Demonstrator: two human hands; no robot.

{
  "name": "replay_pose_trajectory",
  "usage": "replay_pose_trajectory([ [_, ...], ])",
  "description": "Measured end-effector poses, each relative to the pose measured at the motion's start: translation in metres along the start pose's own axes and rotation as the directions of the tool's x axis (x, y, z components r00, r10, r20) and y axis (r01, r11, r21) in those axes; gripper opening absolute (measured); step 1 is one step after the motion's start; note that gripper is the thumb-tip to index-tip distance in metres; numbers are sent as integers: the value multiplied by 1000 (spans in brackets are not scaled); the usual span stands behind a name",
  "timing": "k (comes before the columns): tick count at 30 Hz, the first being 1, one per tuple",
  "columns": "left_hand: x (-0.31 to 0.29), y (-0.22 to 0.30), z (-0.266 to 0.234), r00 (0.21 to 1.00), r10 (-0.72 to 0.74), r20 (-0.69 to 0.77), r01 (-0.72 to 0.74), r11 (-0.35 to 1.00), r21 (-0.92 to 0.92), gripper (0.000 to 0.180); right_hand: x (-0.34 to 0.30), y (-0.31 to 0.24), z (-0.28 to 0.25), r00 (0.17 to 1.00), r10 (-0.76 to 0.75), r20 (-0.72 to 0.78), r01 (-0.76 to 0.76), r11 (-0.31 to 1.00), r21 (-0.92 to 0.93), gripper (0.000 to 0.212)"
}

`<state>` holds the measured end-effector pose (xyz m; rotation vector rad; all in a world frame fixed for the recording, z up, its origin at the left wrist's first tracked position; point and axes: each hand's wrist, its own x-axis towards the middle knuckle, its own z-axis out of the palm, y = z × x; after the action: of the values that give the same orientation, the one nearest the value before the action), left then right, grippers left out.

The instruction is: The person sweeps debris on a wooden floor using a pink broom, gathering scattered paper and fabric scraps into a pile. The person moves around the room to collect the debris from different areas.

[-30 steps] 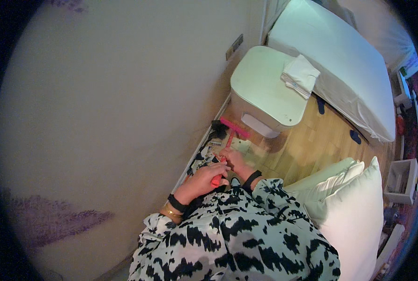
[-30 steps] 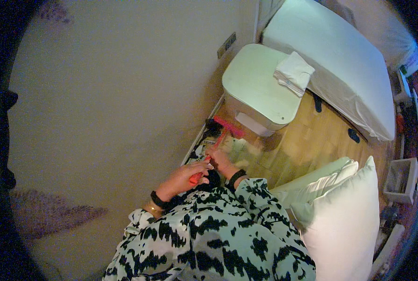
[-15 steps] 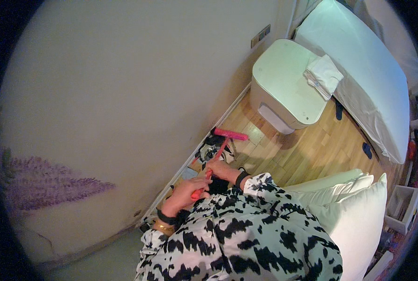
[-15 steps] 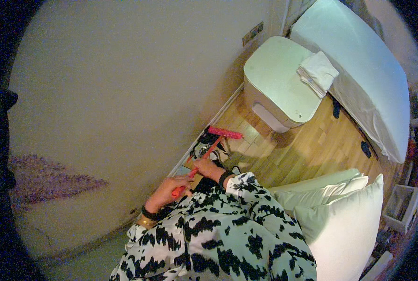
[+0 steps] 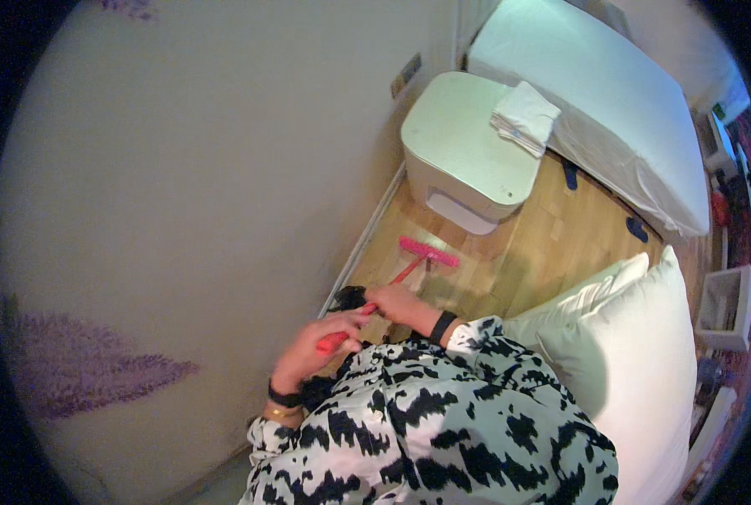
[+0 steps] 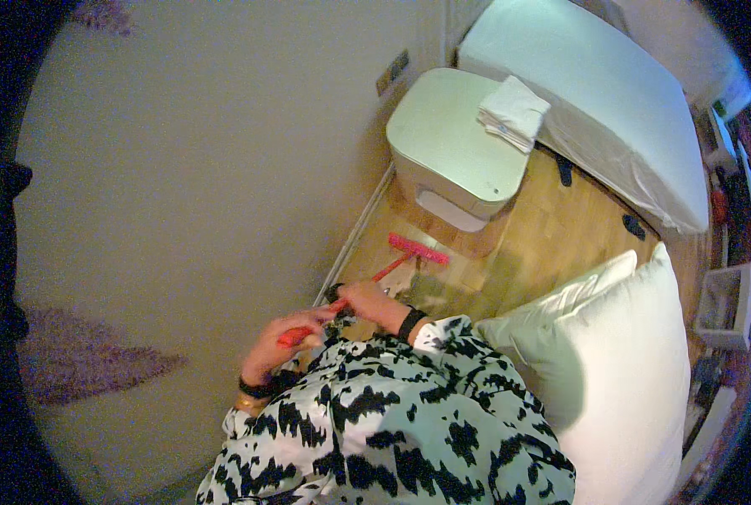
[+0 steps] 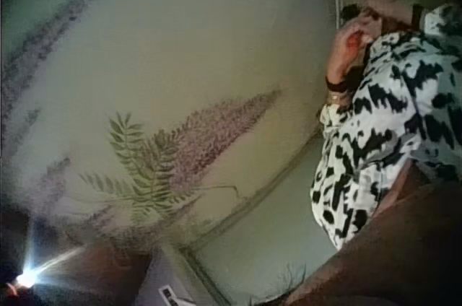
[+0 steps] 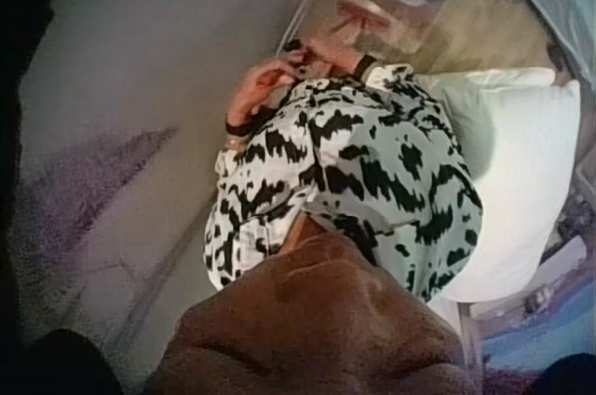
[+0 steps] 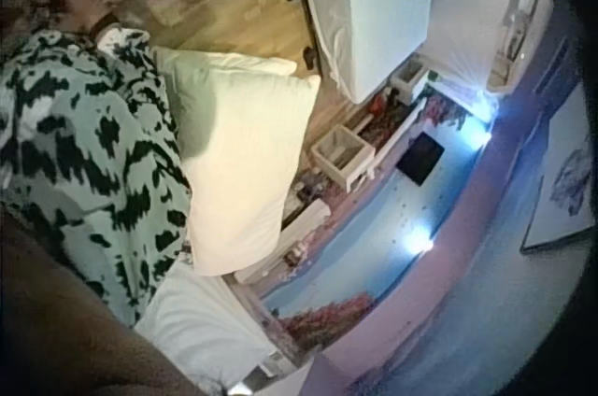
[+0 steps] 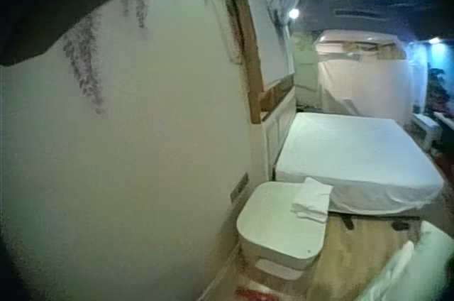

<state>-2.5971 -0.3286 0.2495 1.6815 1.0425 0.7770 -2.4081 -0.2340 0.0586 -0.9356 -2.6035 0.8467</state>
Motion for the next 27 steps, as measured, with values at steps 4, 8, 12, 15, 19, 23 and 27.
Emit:
replay_pose_trajectory([
  [4, 33, -71, 41, 985, 121, 121, -125, 992, 22, 20, -29, 35, -8, 962, 265, -64, -272, 948, -165, 22],
  [8, 42, -124, 80, 963, 131, 234, -134, 991, -3, 23, -60, 81, 30, 963, 270, 7, -266, 954, -137, 26],
  [12, -12, -140, 99, 975, 51, 215, -46, 999, -24, 22, -71, 76, 76, 978, 154, 140, -133, 980, -147, 30],
  [15, -53, -142, 98, 999, 27, 47, -21, 991, -131, 18, -73, 54, 120, 969, 220, 109, -212, 974, -82, 27],
  [19, -102, -113, 92, 906, -197, -374, 9, 894, -448, 21, -38, 4, 142, 994, 98, 41, -99, 995, 6, 28],
  [23, -151, -121, 93, 687, -355, -634, -32, 857, -514, 19, -9, -52, 174, 983, 130, 126, -122, 990, -73, 26],
  [27, -210, -118, 80, 582, -392, -712, 37, 888, -459, 11, 1, -108, 204, 982, -39, 184, 34, 999, 31, 23],
])
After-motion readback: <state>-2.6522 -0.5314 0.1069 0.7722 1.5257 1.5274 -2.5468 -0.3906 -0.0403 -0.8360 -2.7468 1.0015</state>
